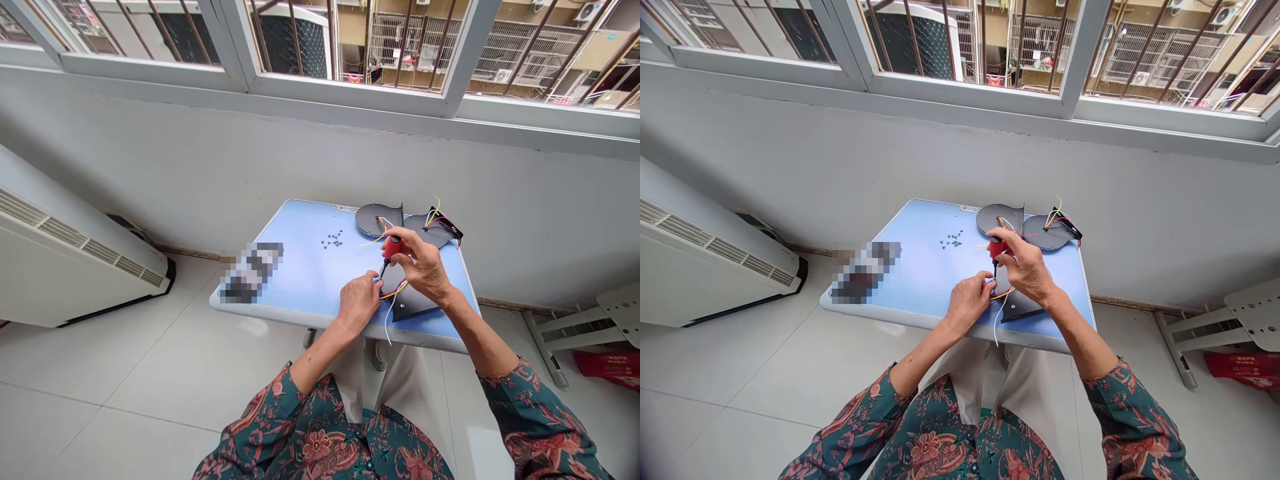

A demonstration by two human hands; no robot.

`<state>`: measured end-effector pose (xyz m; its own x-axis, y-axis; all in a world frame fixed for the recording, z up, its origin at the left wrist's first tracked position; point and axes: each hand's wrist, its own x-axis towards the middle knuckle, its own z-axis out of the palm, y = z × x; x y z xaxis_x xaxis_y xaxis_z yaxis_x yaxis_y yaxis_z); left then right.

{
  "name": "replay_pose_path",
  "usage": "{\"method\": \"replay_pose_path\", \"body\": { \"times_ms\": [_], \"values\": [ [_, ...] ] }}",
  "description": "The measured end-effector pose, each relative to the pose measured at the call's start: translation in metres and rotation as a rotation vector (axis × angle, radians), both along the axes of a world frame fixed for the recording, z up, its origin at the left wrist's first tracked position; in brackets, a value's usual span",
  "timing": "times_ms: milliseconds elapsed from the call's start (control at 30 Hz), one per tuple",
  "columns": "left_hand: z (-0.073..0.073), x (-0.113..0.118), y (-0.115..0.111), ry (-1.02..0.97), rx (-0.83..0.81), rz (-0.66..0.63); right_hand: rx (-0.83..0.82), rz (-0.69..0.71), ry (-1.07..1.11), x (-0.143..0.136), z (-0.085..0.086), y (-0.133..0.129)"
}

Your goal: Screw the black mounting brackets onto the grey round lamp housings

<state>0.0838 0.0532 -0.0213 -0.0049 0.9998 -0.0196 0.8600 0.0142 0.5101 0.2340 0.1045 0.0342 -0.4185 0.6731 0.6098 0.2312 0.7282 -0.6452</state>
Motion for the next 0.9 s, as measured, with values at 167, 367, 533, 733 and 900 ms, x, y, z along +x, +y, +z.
{"method": "replay_pose_path", "body": {
  "times_ms": [167, 367, 533, 733, 900],
  "values": [
    [-0.012, -0.004, 0.006, -0.128, 0.165, -0.002, -0.18, 0.021, 0.042, -0.001, 0.009, 0.015],
    [-0.017, -0.004, 0.032, -0.518, 0.384, -0.124, -0.109, -0.068, -0.102, -0.003, 0.02, 0.017],
    [-0.02, -0.003, 0.042, -0.589, 0.298, -0.105, 0.099, -0.284, -0.106, -0.008, 0.018, 0.014],
    [-0.024, -0.011, 0.039, -0.698, 0.141, -0.177, 0.068, -0.291, -0.078, -0.006, 0.018, 0.018],
    [-0.022, -0.012, 0.037, -0.786, 0.043, -0.209, -0.18, 0.115, -0.061, 0.004, 0.031, 0.022]
  ]
}}
